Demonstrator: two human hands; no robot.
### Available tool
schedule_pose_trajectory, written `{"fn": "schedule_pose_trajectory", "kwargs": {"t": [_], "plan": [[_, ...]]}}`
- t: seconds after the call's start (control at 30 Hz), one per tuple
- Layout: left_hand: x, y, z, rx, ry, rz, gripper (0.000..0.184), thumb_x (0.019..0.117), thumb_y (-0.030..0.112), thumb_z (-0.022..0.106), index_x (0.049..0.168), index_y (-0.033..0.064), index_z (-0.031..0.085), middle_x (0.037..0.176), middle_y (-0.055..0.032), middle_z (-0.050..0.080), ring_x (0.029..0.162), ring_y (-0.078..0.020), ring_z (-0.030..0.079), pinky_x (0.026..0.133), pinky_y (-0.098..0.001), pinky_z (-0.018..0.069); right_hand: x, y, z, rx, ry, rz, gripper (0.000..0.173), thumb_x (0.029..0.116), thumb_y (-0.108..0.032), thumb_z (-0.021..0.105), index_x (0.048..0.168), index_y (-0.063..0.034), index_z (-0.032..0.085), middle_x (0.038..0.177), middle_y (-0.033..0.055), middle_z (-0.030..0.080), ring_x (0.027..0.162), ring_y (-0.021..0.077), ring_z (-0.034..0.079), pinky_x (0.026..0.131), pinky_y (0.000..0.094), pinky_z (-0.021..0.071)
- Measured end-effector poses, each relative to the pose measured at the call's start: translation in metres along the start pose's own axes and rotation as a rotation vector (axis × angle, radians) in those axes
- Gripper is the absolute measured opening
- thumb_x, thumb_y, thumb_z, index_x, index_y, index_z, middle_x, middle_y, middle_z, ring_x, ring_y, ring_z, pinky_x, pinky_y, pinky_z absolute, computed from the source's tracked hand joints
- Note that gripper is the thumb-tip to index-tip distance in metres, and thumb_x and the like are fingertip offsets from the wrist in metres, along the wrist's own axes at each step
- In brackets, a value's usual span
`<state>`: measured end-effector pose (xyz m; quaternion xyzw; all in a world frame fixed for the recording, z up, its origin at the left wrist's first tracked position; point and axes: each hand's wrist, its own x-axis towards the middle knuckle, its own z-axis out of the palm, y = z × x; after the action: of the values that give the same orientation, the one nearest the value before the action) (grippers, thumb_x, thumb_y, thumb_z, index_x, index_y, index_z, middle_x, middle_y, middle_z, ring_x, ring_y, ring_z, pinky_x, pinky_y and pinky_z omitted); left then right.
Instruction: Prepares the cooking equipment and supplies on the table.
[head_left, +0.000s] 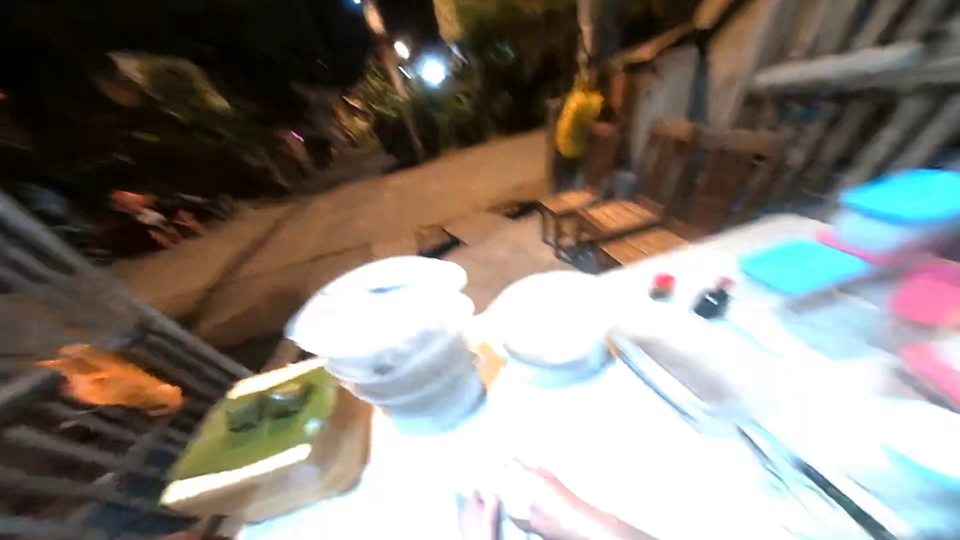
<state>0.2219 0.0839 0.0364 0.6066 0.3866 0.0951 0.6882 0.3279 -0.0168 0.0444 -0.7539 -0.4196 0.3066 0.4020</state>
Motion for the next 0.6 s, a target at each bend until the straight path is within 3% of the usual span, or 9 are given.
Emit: {"fn": "schedule_pose_trajectory", "kwargs": {"t": [0.07, 0.1, 0.2, 0.27, 0.33, 0.47, 0.6], "plan": [[0.002, -0.023, -0.004, 0.055, 0.031, 0.021, 0.053, 0.1028, 0.011, 0.05, 0.15, -0.0056, 0.032, 0.113, -0.0199, 0.062, 0.09, -0.0178, 0.065, 0.08, -0.0383, 0.0565, -0.02, -0.002, -0.011, -0.198, -0.075, 0.0, 0.067, 0.0856, -0.007, 0.077, 0.148, -0.0132, 0.055, 0.158, 0.0235, 0.039, 0.141, 0.0474, 0.04, 0.111, 0.0635, 0.0371], [0.002, -0.024, -0.004, 0.069, 0.049, 0.026, 0.058, 0.1013, 0.011, 0.053, 0.152, -0.0036, 0.03, 0.118, -0.0234, 0.062, 0.092, -0.022, 0.066, 0.08, -0.0422, 0.0569, -0.032, -0.002, -0.023, -0.223, -0.087, 0.012, 0.066, 0.0865, -0.006, 0.076, 0.148, -0.0158, 0.056, 0.161, 0.022, 0.035, 0.141, 0.0477, 0.039, 0.108, 0.0642, 0.0379], [0.0, -0.015, 0.003, 0.028, 0.071, 0.042, 0.048, 0.1042, 0.013, 0.044, 0.148, -0.0018, 0.032, 0.105, -0.0122, 0.062, 0.082, -0.0111, 0.066, 0.072, -0.0318, 0.0581, -0.092, 0.018, -0.073, -0.103, -0.04, 0.14, 0.052, 0.0956, -0.009, 0.068, 0.146, -0.0073, 0.056, 0.153, 0.022, 0.046, 0.137, 0.038, 0.049, 0.113, 0.0507, 0.0421], [0.0, -0.011, 0.014, -0.023, 0.028, 0.038, 0.041, 0.1042, 0.014, 0.04, 0.142, -0.0012, 0.036, 0.096, -0.0064, 0.064, 0.077, -0.0081, 0.066, 0.068, -0.0282, 0.0585, -0.144, 0.053, -0.107, -0.079, 0.031, 0.263, 0.045, 0.0994, -0.014, 0.063, 0.143, -0.0028, 0.058, 0.144, 0.0226, 0.055, 0.129, 0.0349, 0.057, 0.111, 0.0464, 0.045], [0.005, -0.009, 0.032, -0.057, -0.03, 0.029, 0.03, 0.1048, 0.016, 0.034, 0.13, 0.0027, 0.043, 0.087, -0.0012, 0.064, 0.071, -0.0061, 0.066, 0.062, -0.0256, 0.058, -0.198, 0.098, -0.135, -0.086, 0.117, 0.428, 0.041, 0.1009, -0.016, 0.061, 0.139, -0.0015, 0.06, 0.138, 0.0227, 0.059, 0.121, 0.035, 0.062, 0.105, 0.0471, 0.049], [0.01, 0.0, 0.09, -0.125, -0.032, 0.009, 0.027, 0.1103, 0.022, 0.027, 0.119, 0.0089, 0.049, 0.084, -0.0013, 0.065, 0.069, -0.0087, 0.065, 0.061, -0.0278, 0.0576, -0.278, 0.173, -0.168, -0.176, 0.218, 0.687, 0.037, 0.1003, -0.01, 0.059, 0.133, 0.0063, 0.062, 0.131, 0.0293, 0.061, 0.119, 0.0419, 0.061, 0.107, 0.054, 0.0455], [0.001, -0.014, 0.157, 0.035, -0.134, 0.0, 0.038, 0.1081, 0.022, 0.045, 0.143, 0.0052, 0.043, 0.092, -0.0104, 0.065, 0.074, -0.0158, 0.063, 0.066, -0.0343, 0.0546, -0.286, 0.19, -0.159, -0.216, 0.183, 0.649, 0.034, 0.1001, -0.008, 0.059, 0.131, 0.007, 0.063, 0.128, 0.0293, 0.063, 0.116, 0.0418, 0.063, 0.105, 0.0535, 0.047]]}}
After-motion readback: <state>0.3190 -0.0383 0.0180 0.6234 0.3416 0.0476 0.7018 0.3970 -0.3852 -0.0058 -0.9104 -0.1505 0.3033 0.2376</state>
